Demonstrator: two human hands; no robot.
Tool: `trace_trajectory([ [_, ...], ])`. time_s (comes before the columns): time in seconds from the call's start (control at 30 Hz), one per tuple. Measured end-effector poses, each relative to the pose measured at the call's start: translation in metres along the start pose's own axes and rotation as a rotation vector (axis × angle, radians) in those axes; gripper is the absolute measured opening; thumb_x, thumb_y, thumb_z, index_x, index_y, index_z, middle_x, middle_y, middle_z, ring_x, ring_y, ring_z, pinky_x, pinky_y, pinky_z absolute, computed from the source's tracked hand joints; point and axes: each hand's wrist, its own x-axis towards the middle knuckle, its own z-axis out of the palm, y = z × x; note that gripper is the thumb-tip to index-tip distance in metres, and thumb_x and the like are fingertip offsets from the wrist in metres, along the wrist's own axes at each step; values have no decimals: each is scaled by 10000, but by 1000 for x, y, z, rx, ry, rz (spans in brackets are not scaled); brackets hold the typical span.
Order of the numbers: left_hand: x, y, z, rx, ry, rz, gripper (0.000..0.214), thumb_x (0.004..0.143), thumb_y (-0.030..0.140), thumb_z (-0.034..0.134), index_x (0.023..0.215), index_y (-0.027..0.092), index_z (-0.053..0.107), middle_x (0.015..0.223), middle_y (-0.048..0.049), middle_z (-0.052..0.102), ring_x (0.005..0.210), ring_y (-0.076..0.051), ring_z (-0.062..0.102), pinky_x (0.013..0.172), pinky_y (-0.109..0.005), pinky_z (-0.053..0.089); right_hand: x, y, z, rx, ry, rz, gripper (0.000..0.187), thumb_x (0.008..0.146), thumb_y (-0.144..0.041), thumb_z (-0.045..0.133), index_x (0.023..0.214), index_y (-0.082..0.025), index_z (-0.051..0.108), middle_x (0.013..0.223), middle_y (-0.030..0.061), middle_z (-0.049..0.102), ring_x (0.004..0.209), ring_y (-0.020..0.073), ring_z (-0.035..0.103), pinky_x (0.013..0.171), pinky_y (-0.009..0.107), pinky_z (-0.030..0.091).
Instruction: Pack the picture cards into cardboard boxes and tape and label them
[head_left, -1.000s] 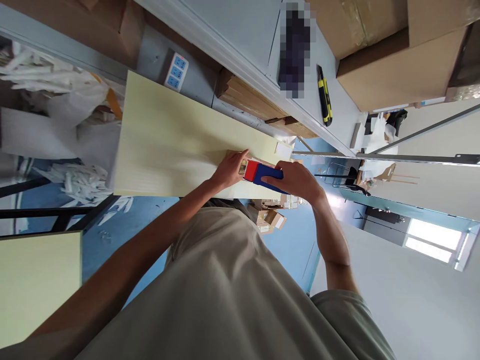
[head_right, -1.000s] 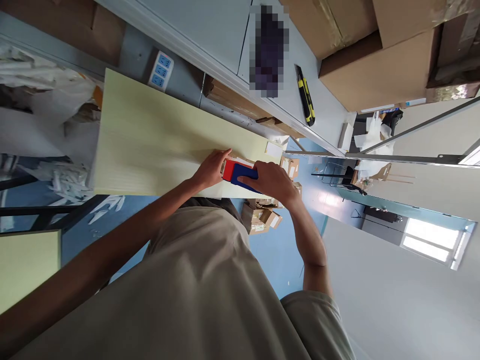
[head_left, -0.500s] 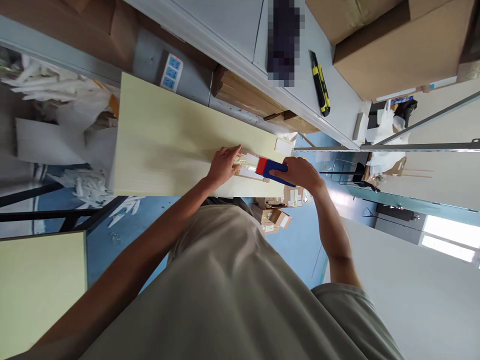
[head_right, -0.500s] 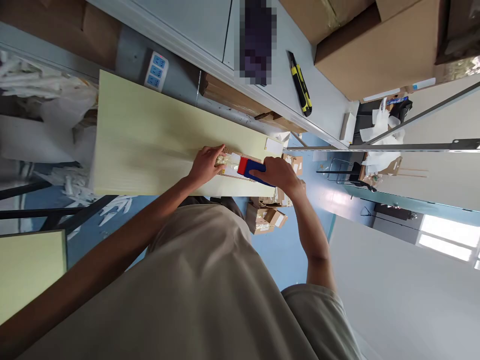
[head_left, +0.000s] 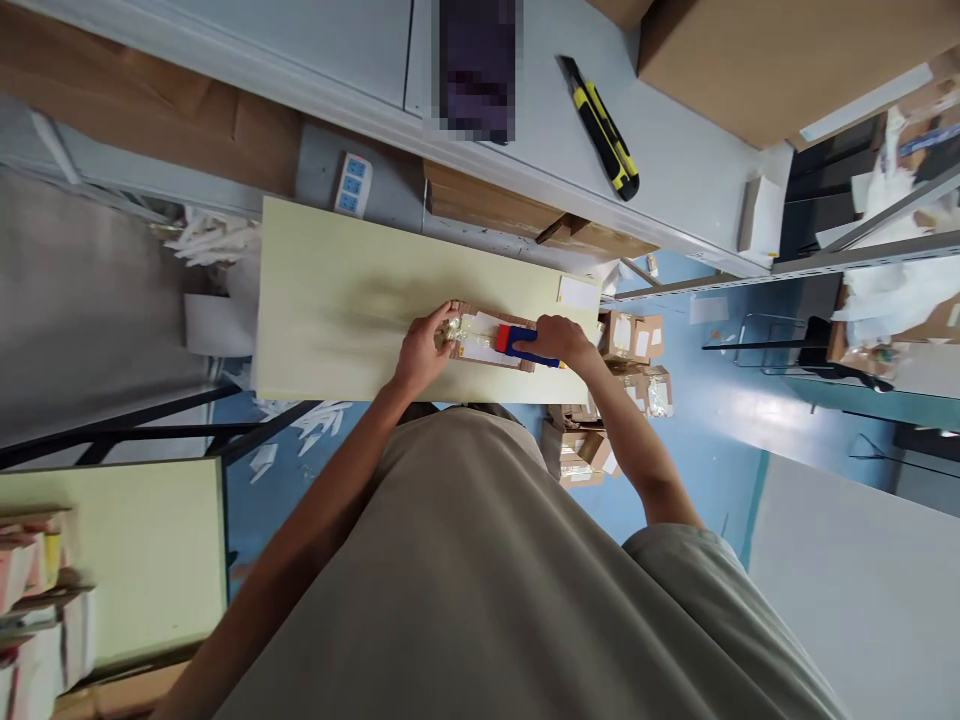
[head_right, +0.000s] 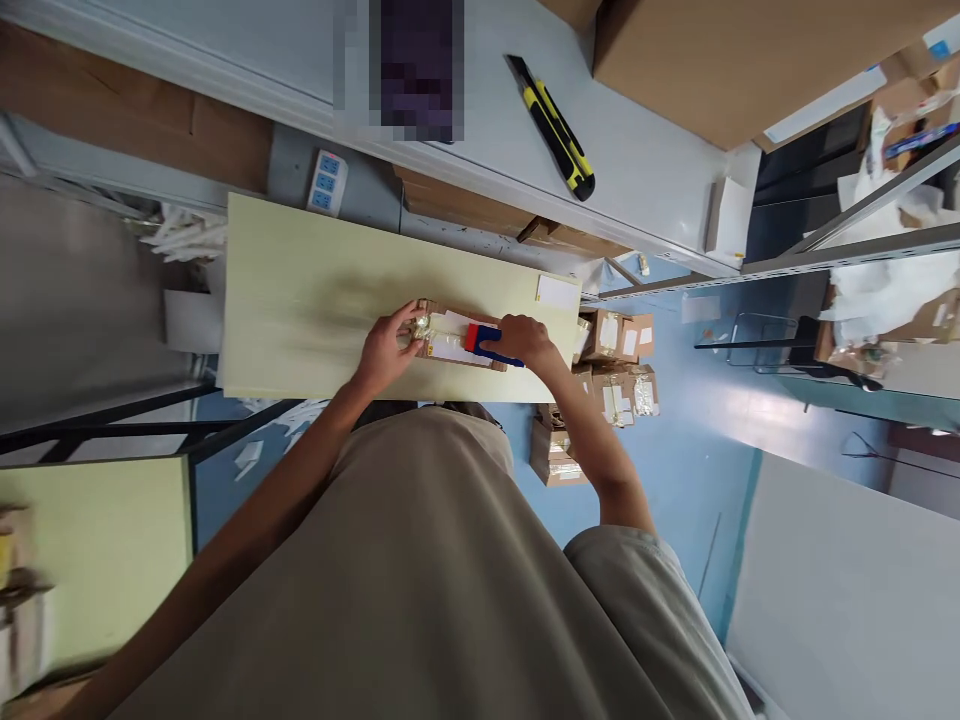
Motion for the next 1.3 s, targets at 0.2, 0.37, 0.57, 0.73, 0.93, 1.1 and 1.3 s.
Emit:
trace_trajectory([
  [0.2,-11,7,36,-72,400,-278,419,974,460,822,1289,192,759,1286,-140,808,1146,-263,815,1042,-385,666,9,15,6,35,-35,-65,602,1079,-600,713,1441,-120,749,1392,260,811,1353,370,775,1069,393,590],
  [0.37,-2,16,43,152,444,-333,299,1038,506,754,1031,220,839,996,-91,845,993,-262,828,948,-345,619,15,25,11,94,-35,-117,572,1097,-591,695,1459,-152,755,1413,223,814,1359,362,775,1068,394,597],
  [0.57,12,19,53,233,512,-360,305,1074,430,685,1150,190,858,1119,-104,859,1037,-248,786,1019,-364,602,18,26,19,132,11,-166,555,1114,-561,689,1463,-135,756,1397,235,818,1333,361,786,1045,394,617],
  [0.73,17,23,63,278,569,-368,278,1079,346,649,1122,173,862,1107,-109,845,1072,-244,766,1038,-361,579,1,35,16,191,3,-234,532,1126,-516,683,1537,-180,724,1450,197,806,1341,349,779,1042,393,615],
  [0.93,17,28,68,333,607,-400,246,1061,319,652,1053,172,849,1014,-88,813,1008,-230,737,970,-325,569,-42,103,11,183,53,-195,594,1104,-632,673,1403,-132,785,1271,242,838,1228,375,799,941,374,596],
  [1.1,18,29,69,343,632,-408,210,1040,297,675,994,162,829,953,-75,777,947,-221,716,936,-315,554,-54,162,16,155,-12,-101,625,1092,-682,659,1299,-113,813,1118,231,842,1108,363,808,883,377,569],
  [1.3,18,27,66,348,612,-394,210,1024,309,679,1017,169,835,955,-68,787,966,-227,729,952,-310,567,-21,158,43,166,-26,-26,597,1097,-610,695,1410,-108,773,1325,264,821,1291,376,789,972,370,589],
])
